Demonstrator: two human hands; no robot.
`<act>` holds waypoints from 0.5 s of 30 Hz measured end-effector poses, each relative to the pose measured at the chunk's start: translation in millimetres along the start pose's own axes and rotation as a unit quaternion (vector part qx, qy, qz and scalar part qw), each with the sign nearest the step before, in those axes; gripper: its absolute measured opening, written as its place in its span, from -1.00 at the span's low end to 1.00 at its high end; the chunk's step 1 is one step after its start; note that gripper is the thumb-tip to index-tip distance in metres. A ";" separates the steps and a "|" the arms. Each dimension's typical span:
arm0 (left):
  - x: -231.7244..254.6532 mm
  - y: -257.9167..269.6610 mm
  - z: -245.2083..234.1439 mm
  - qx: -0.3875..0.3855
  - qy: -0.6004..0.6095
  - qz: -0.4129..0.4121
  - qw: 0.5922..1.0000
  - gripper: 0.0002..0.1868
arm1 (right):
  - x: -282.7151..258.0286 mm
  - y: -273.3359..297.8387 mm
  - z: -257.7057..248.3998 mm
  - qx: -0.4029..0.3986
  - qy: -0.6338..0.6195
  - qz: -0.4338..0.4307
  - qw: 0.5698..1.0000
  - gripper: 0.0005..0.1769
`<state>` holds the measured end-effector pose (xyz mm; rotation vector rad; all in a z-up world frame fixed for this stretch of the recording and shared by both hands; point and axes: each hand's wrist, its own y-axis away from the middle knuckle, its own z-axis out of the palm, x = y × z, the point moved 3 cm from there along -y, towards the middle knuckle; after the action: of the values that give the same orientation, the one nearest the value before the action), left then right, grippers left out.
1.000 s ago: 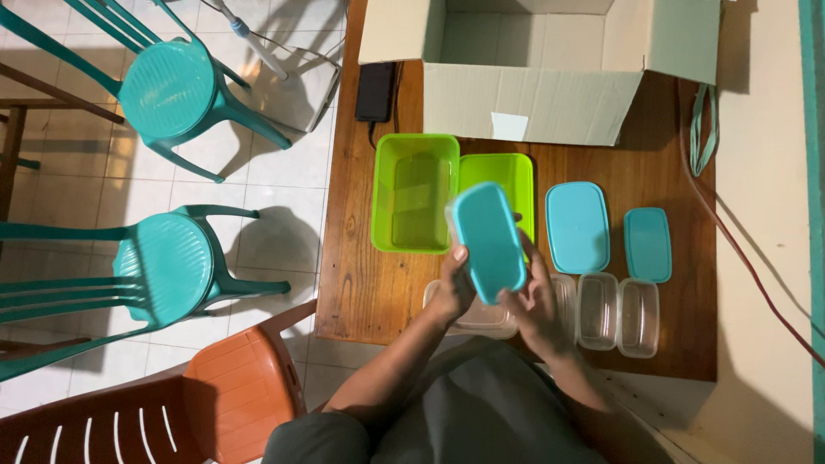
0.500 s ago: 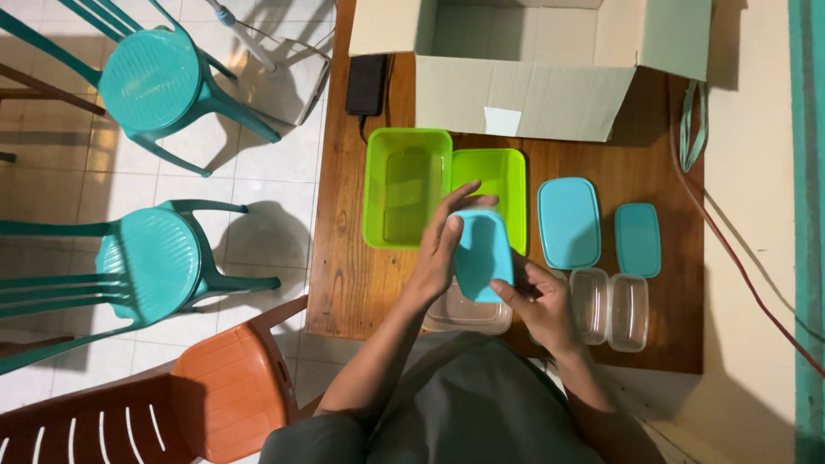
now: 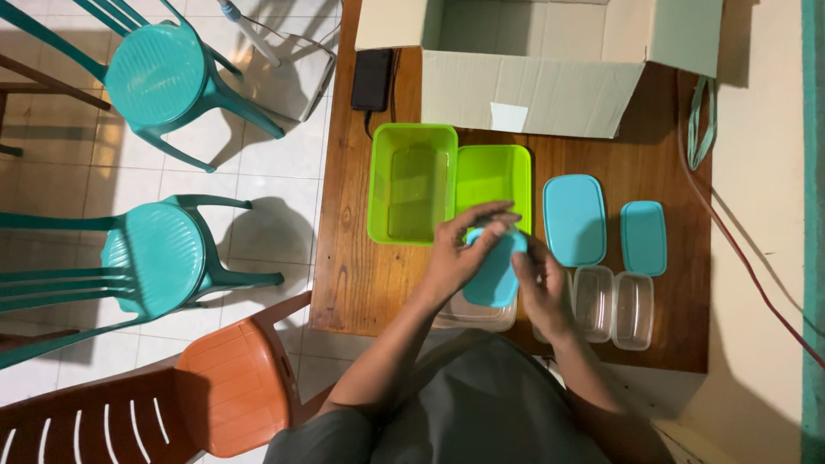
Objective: The person sorts and organizes plastic containers and lids on a wooden table. They repeatedly pick up clear containers and blue lids, match them, and place them into a cardboard box. The person handles multiple containers and lids, aligning lids with corresponding containers before storing them.
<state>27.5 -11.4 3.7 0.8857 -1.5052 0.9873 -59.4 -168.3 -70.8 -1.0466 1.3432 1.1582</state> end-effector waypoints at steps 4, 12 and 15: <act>0.8 3.1 12.3 0.026 0.045 0.044 0.998 -0.49 | -26.1 -22.1 -4.7 0.059 -0.070 -0.073 0.993 -0.46; -21.2 7.0 25.9 0.056 -0.080 -0.013 0.995 -0.67 | -87.2 -54.1 6.2 0.047 -0.153 -0.141 0.977 -0.20; -22.3 10.5 24.9 0.058 -0.052 0.021 0.997 -0.66 | -91.8 -57.7 10.0 0.060 -0.150 -0.152 0.975 -0.18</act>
<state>11.9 -29.8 -21.6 1.0039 -1.5713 1.0828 7.2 -168.3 15.4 -0.9102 0.9638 0.9499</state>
